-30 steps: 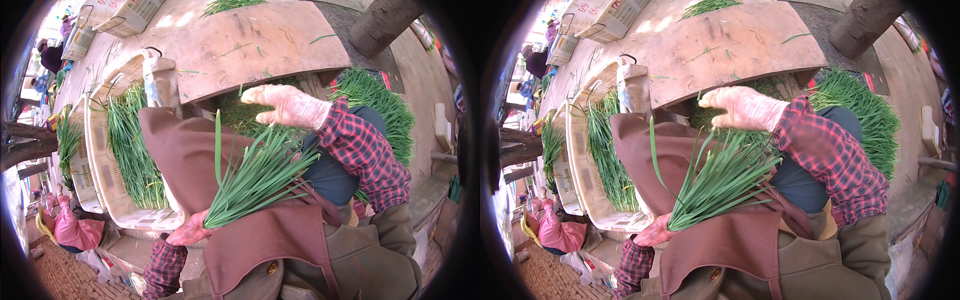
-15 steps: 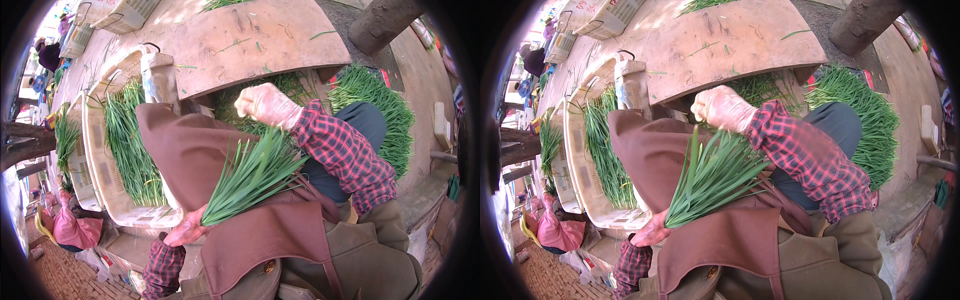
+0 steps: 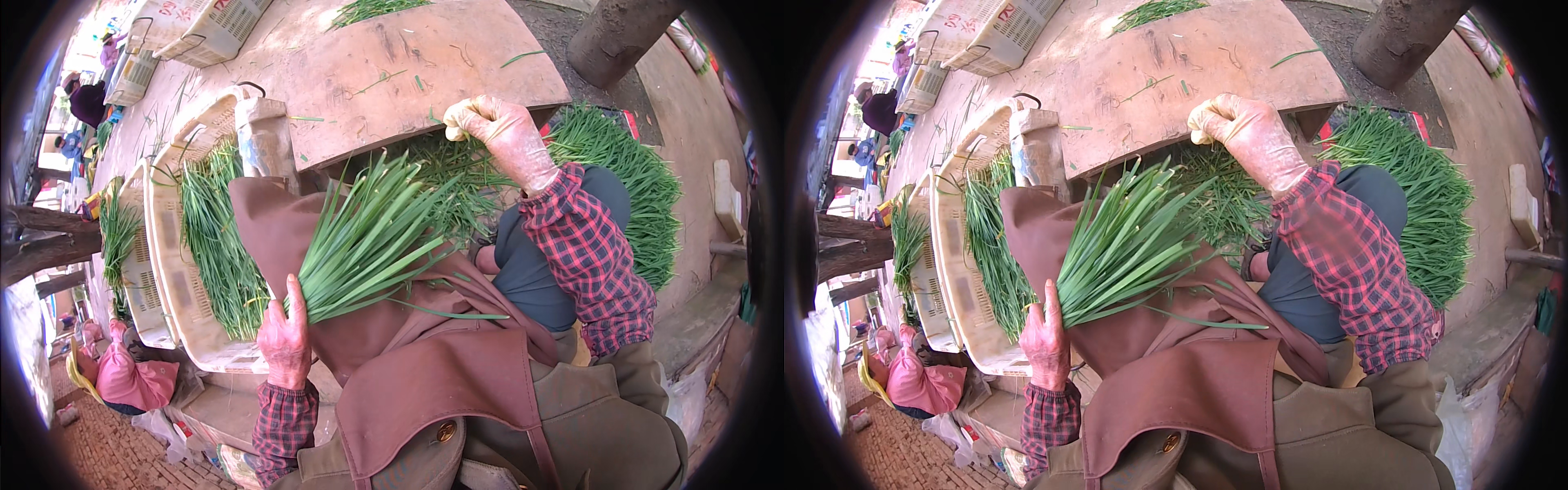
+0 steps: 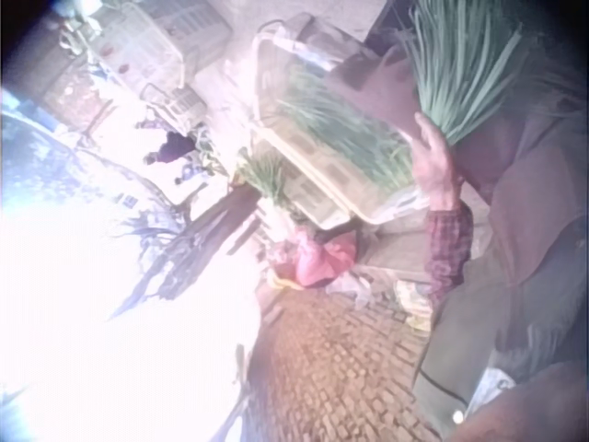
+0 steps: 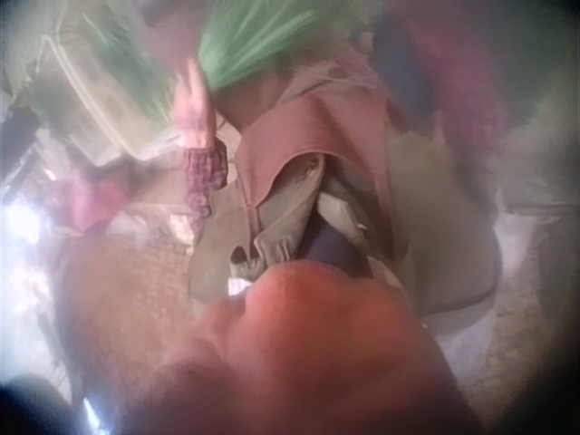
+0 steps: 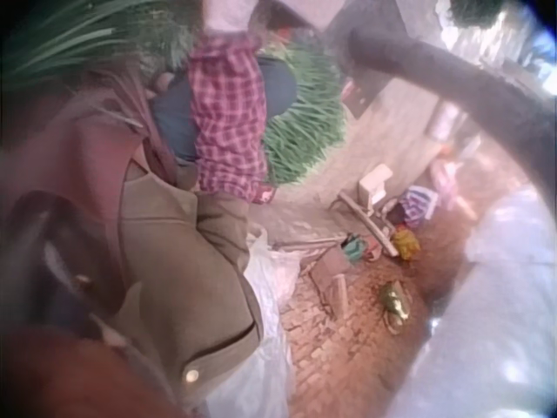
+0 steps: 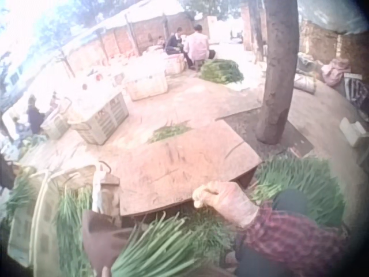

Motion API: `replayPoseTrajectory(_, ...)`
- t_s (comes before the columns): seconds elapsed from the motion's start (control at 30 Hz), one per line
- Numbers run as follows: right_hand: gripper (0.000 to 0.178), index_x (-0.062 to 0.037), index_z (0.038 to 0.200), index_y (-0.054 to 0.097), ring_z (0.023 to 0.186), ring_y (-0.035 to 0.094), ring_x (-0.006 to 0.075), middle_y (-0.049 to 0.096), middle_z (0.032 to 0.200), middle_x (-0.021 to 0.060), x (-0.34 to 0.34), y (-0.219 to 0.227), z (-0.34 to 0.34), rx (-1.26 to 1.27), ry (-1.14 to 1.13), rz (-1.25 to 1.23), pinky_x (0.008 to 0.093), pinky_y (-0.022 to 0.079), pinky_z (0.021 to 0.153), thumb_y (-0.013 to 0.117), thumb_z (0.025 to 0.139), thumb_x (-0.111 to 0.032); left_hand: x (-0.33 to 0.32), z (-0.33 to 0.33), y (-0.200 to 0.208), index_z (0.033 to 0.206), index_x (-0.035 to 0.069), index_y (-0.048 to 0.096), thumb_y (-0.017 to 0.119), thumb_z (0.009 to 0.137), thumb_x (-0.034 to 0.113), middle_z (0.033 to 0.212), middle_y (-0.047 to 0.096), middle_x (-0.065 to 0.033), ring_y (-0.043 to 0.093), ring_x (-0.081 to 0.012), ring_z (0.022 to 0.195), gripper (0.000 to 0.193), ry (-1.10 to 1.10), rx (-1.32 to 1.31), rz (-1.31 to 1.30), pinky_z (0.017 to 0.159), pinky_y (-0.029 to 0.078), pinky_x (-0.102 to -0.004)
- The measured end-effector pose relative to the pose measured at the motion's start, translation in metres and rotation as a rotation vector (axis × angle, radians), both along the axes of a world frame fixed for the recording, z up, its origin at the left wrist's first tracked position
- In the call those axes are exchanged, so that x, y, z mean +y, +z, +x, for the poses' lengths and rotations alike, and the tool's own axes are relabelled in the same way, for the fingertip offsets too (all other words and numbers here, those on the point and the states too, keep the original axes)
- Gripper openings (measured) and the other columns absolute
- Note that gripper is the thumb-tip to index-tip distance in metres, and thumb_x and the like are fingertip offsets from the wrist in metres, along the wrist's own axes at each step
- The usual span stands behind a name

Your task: The person sorts bunches of long green vegetables by hand, removing loose leaves and aligning the stalks before placing them into a white crate.

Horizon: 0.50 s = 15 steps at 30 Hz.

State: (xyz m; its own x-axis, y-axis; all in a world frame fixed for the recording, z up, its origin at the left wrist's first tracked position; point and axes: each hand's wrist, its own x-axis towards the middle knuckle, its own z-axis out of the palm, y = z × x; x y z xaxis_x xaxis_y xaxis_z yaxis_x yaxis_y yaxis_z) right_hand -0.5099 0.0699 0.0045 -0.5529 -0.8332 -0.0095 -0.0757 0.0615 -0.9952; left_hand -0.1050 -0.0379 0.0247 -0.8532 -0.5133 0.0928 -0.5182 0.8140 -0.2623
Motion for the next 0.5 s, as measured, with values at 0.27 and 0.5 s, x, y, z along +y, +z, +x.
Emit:
replayPoseTrajectory(0.27,0.026,0.0049,0.105,0.066,0.086,0.062,0.0104,0.069,0.091,0.0053,0.001,0.022,0.012,-0.063,0.197,0.072,0.0263,0.05,0.081,0.064,0.098,-0.02,0.007,0.003,-0.001,0.138,0.006,0.054,0.06,0.075,-0.006,0.084,0.052,-0.0109,0.056,-0.0242,0.067,0.064,-0.043,-0.003,-0.059,0.055,0.048,-0.0349)
replayPoseTrajectory(0.5,0.025,0.0006,0.108,0.069,0.094,0.067,0.0172,0.071,0.101,0.0105,-0.04,0.013,0.026,0.417,0.345,0.057,0.0284,0.053,0.084,0.071,0.091,-0.018,0.007,0.009,-0.011,0.133,0.005,0.058,0.06,0.078,-0.001,0.085,0.054,-0.0114,0.054,-0.0227,0.065,0.056,-0.088,0.027,-0.108,0.053,0.046,-0.0327)
